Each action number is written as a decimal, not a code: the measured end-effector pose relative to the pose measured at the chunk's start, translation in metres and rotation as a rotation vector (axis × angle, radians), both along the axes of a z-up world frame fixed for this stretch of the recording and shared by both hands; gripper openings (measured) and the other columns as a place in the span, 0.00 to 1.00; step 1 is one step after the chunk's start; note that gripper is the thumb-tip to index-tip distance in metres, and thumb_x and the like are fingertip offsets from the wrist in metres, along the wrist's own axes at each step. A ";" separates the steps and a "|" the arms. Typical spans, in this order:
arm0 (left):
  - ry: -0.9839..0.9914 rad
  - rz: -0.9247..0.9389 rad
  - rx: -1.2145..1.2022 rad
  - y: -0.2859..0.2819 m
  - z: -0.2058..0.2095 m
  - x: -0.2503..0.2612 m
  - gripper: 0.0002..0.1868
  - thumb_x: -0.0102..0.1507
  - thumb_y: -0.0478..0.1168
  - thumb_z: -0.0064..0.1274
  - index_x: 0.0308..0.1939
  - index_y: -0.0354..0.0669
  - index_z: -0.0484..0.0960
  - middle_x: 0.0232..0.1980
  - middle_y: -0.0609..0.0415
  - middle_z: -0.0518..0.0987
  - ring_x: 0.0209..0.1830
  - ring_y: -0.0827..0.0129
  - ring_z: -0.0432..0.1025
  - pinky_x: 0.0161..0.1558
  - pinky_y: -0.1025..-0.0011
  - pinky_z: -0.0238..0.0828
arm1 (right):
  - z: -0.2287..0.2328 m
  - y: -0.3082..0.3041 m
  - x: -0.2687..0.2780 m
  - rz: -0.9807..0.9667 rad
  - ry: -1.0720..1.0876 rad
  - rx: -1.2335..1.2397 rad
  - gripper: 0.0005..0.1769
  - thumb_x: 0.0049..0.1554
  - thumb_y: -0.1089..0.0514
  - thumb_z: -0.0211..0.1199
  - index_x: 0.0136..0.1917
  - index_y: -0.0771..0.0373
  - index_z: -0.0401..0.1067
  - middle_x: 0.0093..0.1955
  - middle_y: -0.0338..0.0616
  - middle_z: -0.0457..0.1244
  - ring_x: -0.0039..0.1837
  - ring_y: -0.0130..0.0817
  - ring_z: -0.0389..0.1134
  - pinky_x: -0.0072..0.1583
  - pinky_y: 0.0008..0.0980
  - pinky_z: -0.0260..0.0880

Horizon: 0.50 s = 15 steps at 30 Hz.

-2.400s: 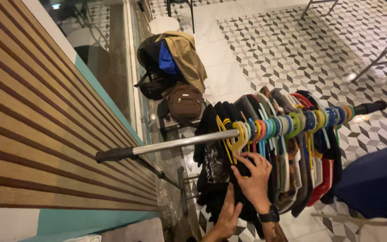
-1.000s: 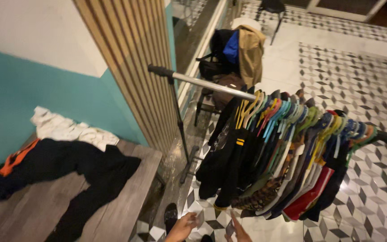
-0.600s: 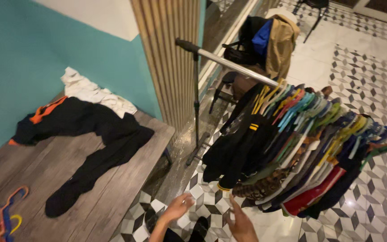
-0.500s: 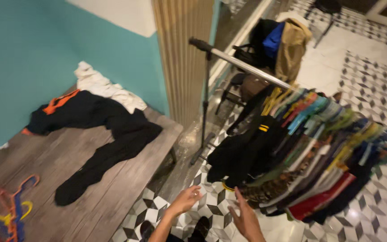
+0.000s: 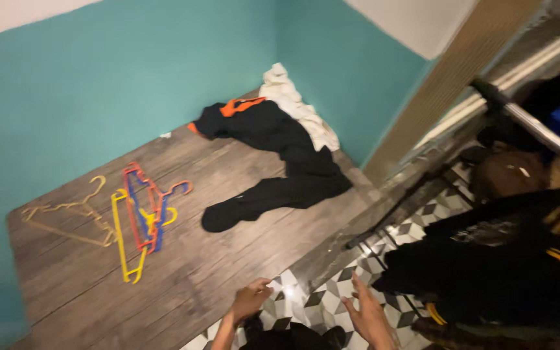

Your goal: The person lays out three different shirts on a wooden table, smooths them, places each on a plastic hanger, and hangs them on a nearby clothing rack. The shirts include a black graphic tee, a black long-sleeve, and a black polo with orange trim.

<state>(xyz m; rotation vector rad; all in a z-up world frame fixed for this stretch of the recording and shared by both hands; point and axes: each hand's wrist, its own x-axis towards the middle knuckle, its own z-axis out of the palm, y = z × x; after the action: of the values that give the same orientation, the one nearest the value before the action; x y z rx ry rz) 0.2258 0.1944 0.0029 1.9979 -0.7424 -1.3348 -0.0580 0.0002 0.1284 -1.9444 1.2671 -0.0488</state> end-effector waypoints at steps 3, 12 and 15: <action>-0.037 0.135 0.055 0.041 -0.003 0.040 0.24 0.61 0.53 0.56 0.57 0.46 0.84 0.44 0.47 0.89 0.41 0.63 0.81 0.46 0.67 0.78 | 0.023 0.030 0.069 0.153 -0.011 -0.014 0.42 0.57 0.48 0.65 0.79 0.46 0.49 0.73 0.49 0.60 0.66 0.45 0.70 0.64 0.38 0.69; 0.129 0.265 -0.129 0.081 -0.010 0.083 0.25 0.66 0.50 0.54 0.62 0.39 0.76 0.53 0.47 0.84 0.52 0.68 0.79 0.53 0.70 0.74 | 0.058 0.092 0.201 0.405 0.023 0.163 0.43 0.59 0.50 0.63 0.80 0.42 0.46 0.75 0.49 0.57 0.68 0.52 0.65 0.65 0.41 0.69; 0.209 0.242 -0.157 0.076 -0.012 0.085 0.26 0.64 0.46 0.49 0.64 0.40 0.74 0.53 0.45 0.85 0.48 0.61 0.81 0.47 0.63 0.78 | 0.058 0.094 0.209 0.404 0.071 0.142 0.43 0.59 0.51 0.63 0.81 0.42 0.46 0.74 0.51 0.57 0.69 0.53 0.64 0.66 0.43 0.67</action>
<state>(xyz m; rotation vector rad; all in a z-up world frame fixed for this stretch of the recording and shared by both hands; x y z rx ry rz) 0.3105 0.2700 -0.0088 1.7320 -0.4758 -1.2752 0.1510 0.0946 0.1869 -2.0539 0.8743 0.3075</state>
